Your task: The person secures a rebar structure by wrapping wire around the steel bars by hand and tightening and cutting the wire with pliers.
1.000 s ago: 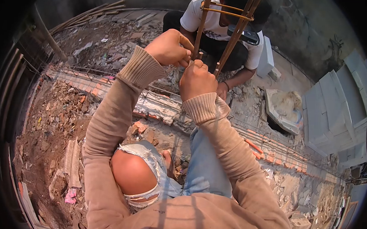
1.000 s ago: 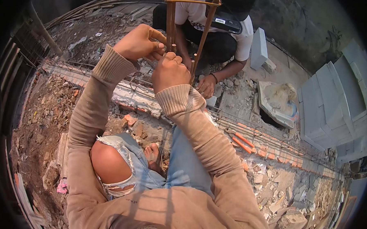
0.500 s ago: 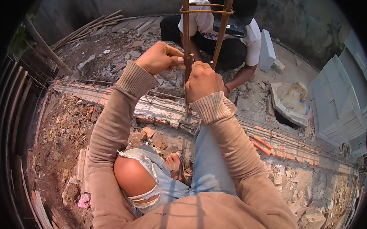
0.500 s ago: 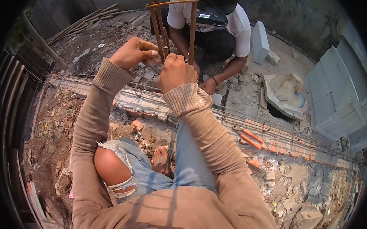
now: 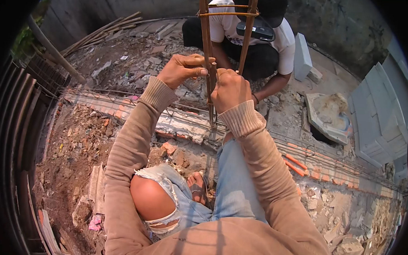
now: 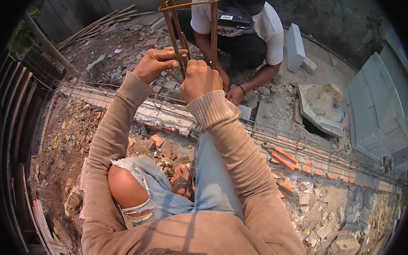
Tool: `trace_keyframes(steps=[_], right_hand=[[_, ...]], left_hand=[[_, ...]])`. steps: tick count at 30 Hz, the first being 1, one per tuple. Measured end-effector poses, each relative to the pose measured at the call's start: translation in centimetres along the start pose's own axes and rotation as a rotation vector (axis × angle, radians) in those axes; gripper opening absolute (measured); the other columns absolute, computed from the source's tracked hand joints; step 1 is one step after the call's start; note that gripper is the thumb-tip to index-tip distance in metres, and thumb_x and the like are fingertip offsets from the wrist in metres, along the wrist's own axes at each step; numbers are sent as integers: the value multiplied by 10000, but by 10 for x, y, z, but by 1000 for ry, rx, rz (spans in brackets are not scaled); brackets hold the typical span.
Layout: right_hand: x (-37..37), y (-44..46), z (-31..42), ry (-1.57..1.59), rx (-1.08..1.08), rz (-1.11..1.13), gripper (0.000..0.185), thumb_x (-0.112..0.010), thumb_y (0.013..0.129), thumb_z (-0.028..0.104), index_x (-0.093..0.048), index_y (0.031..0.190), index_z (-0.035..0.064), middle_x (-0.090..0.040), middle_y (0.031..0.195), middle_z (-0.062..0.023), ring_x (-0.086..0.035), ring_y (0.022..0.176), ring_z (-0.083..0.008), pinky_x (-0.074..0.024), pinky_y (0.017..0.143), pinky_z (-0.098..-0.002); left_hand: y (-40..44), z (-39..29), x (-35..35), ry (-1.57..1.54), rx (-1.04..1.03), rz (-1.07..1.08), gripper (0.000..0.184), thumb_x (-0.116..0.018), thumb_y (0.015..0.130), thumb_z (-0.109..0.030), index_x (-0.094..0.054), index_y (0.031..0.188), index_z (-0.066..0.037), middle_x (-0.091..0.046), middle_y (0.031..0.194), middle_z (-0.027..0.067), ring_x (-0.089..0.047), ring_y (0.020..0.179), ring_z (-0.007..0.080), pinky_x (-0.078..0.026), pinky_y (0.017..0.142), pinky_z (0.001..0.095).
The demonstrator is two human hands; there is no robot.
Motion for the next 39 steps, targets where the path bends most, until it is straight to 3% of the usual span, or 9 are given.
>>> trace_keyframes(steps=[9,14,20,29,36,39], right_hand=[[-2,-2,-2,90,-41,-43,106,-565,784,35,-598,882,9,-648,826,-207,-643,794,-405,-507,699,-485],[-1,2,-2,115,-72,9,147,-564,795,43,-626,923,4,-651,841,-204,-649,790,-404,-518,701,-475],[14,16,9,-100,-55,136,209,-606,812,94,-654,985,-11,-669,1000,-193,-692,881,-356,-563,760,-453],[6,17,-7,53,72,56,161,-592,800,79,-654,913,-17,-671,904,-210,-669,874,-365,-543,786,-436],[12,17,-7,167,113,62,177,-571,827,109,-639,889,-42,-661,888,-242,-652,875,-404,-522,780,-463],[19,20,-4,275,-7,209,200,-558,867,138,-636,890,-45,-663,882,-248,-651,868,-411,-514,767,-466]], left_hand=[[0,19,-7,-52,111,85,370,-715,895,-228,-669,1233,-84,-712,937,-17,-565,737,38,-467,607,186],[-6,22,-13,-222,145,8,314,-734,882,-214,-703,1137,-33,-630,708,-7,-454,530,45,-334,463,200],[-4,21,-13,-262,121,-78,314,-797,812,-139,-690,1080,-14,-628,702,-17,-472,528,33,-339,449,192],[-8,15,-21,-209,28,-172,241,-827,760,-66,-616,874,-45,-666,691,6,-460,479,14,-350,408,175],[-10,13,-22,-193,21,-167,225,-812,770,-47,-610,869,-46,-692,732,32,-496,500,18,-370,416,175],[-10,13,-20,-205,35,-187,217,-804,777,-45,-615,883,-39,-697,765,38,-551,551,33,-408,447,178]])
Point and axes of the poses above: each hand's wrist, its own y-axis towards the middle knuckle, its own x-axis out of the back of the hand, z = x × y, the point moved 5 cm from there along y, towards the middle knuckle
